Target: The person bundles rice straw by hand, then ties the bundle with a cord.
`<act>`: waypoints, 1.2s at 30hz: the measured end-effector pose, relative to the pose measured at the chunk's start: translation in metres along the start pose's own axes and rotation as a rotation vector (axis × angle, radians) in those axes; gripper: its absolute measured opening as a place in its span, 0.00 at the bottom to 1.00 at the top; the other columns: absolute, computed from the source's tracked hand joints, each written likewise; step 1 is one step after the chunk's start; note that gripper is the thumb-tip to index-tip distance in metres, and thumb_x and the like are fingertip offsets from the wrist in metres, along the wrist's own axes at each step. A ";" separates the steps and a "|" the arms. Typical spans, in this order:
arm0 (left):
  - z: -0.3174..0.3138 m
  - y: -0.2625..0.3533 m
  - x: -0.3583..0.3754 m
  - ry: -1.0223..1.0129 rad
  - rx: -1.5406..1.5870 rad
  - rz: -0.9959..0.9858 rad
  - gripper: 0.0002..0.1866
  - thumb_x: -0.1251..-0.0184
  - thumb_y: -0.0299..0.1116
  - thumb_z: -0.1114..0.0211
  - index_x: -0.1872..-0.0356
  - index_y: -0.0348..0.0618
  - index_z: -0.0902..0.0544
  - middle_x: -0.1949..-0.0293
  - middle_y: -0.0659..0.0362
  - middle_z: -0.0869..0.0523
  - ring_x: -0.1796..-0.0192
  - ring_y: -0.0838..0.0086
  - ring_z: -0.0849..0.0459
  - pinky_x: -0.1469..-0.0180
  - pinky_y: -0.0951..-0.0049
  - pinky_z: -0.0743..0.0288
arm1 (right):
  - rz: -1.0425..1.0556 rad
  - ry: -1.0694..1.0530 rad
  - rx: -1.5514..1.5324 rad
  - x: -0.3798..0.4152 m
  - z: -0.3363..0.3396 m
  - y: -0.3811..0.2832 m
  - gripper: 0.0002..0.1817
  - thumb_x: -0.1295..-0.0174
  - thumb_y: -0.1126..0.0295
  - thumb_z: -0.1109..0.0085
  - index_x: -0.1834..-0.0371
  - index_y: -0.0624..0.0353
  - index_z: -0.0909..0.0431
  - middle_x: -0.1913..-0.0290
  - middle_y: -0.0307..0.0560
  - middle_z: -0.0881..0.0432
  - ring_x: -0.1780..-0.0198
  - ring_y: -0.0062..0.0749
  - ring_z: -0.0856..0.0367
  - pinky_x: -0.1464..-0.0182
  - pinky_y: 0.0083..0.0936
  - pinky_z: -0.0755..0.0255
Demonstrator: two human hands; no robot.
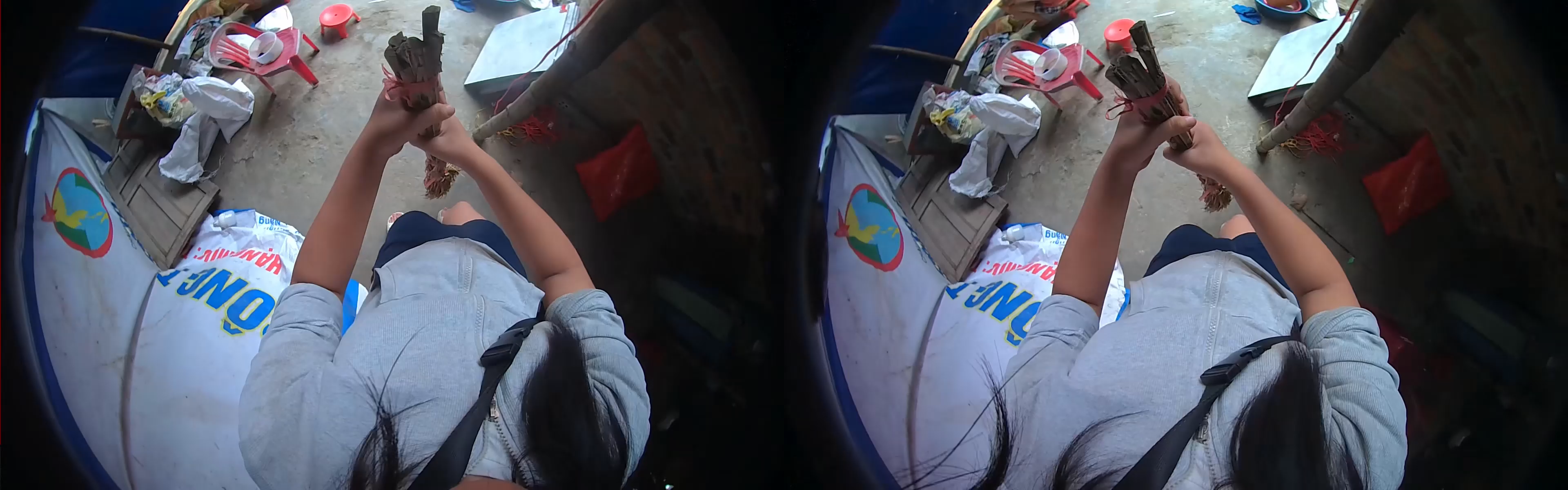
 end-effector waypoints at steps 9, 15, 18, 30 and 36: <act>-0.150 -0.020 -0.090 -0.590 0.013 0.156 0.17 0.59 0.25 0.35 0.65 0.39 0.28 0.71 0.62 0.24 0.67 0.81 0.26 0.64 0.79 0.31 | -0.205 0.388 0.090 0.102 0.138 -0.017 0.10 0.60 0.71 0.42 0.75 0.61 0.32 0.78 0.38 0.30 0.73 0.21 0.32 0.70 0.21 0.36; -0.253 -0.067 -0.159 -0.749 0.011 0.142 0.18 0.62 0.23 0.38 0.64 0.40 0.29 0.69 0.62 0.25 0.63 0.78 0.27 0.59 0.75 0.33 | -0.291 0.241 0.200 0.145 0.262 0.020 0.22 0.63 0.61 0.33 0.66 0.61 0.28 0.68 0.45 0.25 0.64 0.29 0.27 0.61 0.26 0.32; -0.295 -0.089 -0.210 -0.817 -0.074 0.155 0.15 0.64 0.21 0.39 0.68 0.40 0.27 0.69 0.63 0.25 0.63 0.78 0.27 0.59 0.77 0.33 | -0.255 0.119 0.341 0.150 0.334 0.053 0.30 0.64 0.59 0.32 0.56 0.59 0.29 0.61 0.48 0.25 0.58 0.34 0.27 0.56 0.26 0.33; -0.408 -0.136 -0.395 -0.423 -0.194 0.345 0.19 0.63 0.17 0.43 0.64 0.39 0.25 0.64 0.57 0.22 0.60 0.74 0.24 0.57 0.74 0.30 | -0.156 0.336 0.287 0.096 0.549 0.134 0.28 0.66 0.56 0.31 0.62 0.60 0.29 0.65 0.46 0.22 0.60 0.32 0.24 0.58 0.27 0.34; -0.423 -0.235 -0.483 -0.206 -0.381 0.278 0.18 0.63 0.18 0.44 0.64 0.39 0.26 0.67 0.59 0.22 0.65 0.75 0.25 0.63 0.76 0.31 | -0.199 0.480 0.258 0.051 0.616 0.186 0.29 0.62 0.51 0.36 0.59 0.58 0.29 0.64 0.49 0.22 0.59 0.36 0.24 0.58 0.27 0.33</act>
Point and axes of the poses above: each hand's wrist, its own x-axis away from the middle knuckle, its own z-axis out of the back of the hand, y = z × x, the point moved 2 cm from there along -x, towards the middle knuckle
